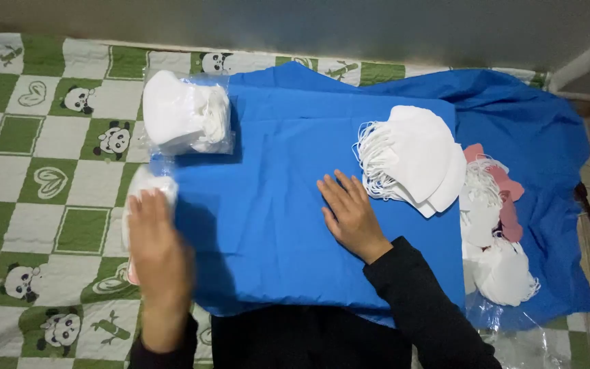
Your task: Organizing and placing individual face masks into plastic packaging bags.
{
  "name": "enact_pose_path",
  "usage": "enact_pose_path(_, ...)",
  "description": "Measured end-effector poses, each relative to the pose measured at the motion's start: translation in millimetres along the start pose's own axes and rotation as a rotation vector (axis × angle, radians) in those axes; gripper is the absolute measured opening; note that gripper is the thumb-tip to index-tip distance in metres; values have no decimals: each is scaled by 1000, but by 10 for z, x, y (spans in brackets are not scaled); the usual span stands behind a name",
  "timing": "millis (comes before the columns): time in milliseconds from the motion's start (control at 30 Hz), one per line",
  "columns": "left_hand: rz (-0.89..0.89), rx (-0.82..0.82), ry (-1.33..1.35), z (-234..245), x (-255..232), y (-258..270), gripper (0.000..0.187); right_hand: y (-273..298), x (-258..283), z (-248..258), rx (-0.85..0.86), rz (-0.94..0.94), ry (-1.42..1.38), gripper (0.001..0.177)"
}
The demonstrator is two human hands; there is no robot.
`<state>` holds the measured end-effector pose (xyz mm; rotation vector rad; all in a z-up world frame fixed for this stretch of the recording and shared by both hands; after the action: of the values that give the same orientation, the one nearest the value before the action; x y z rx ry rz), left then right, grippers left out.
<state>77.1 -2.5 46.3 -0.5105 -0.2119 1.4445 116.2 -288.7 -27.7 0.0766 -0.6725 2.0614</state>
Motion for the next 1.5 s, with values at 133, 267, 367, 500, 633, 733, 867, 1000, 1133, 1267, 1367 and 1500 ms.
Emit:
enact_pose_path(133, -141, -88, -164, -571, -310, 74, 59, 58, -51, -101, -36, 66, 108, 60)
enact_pose_path(267, -130, 8, -121, -944, -485, 10, 55, 62, -95, -151, -10, 57, 119, 60)
enact_pose_path(367, -98, 40, -109, -1042, -431, -24, 56, 57, -110, -149, 4, 41, 103, 58)
enact_pose_path(500, -65, 48, -79, -1080, -294, 6, 56, 53, -88, -128, -6, 37, 89, 55)
enact_pose_path(633, -80, 60, -87, -1037, -407, 38, 68, 53, -104, -32, -41, 35, 47, 51)
enact_pose_path(733, -96, 80, 66, -789, -778, -20, 78, 38, -134, 210, -90, 32, 53, 49)
enact_pose_path(867, -312, 233, 324, -839, -1351, 25, 77, 195, -414, 829, -359, -143, 122, 34)
enact_pose_path(1000, -423, 375, 360, -926, -1718, 6, 76, 711, -1154, 1126, -449, -473, 207, 26)
enact_pose_path(1133, -454, 440, 371, -1023, -1984, -128, 76, 827, -1557, 1088, -451, -692, 5, 37)
enact_pose_path(1267, -479, 351, 429, -1394, -2116, -338, 74, 659, -1761, 927, -284, -818, 154, 63)
enact_pose_path(1367, -456, 291, 473, -1778, -1985, -409, 73, 664, -1804, 850, -160, -965, 160, 70)
enact_pose_path(1500, -405, 288, 542, -1963, -1831, -456, 54, 628, -1709, 872, -171, -962, 107, 71)
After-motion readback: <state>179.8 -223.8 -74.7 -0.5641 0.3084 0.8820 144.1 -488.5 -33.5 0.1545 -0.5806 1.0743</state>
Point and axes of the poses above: each hand's wrist, its own y-axis away from the middle knuckle, its own z-axis out of the back of the hand, x = y × z, the point moved 9 cm from there along -y, towards the middle knuckle, and after that the axes turned 4 degrees about x, right-handed, at the moved point
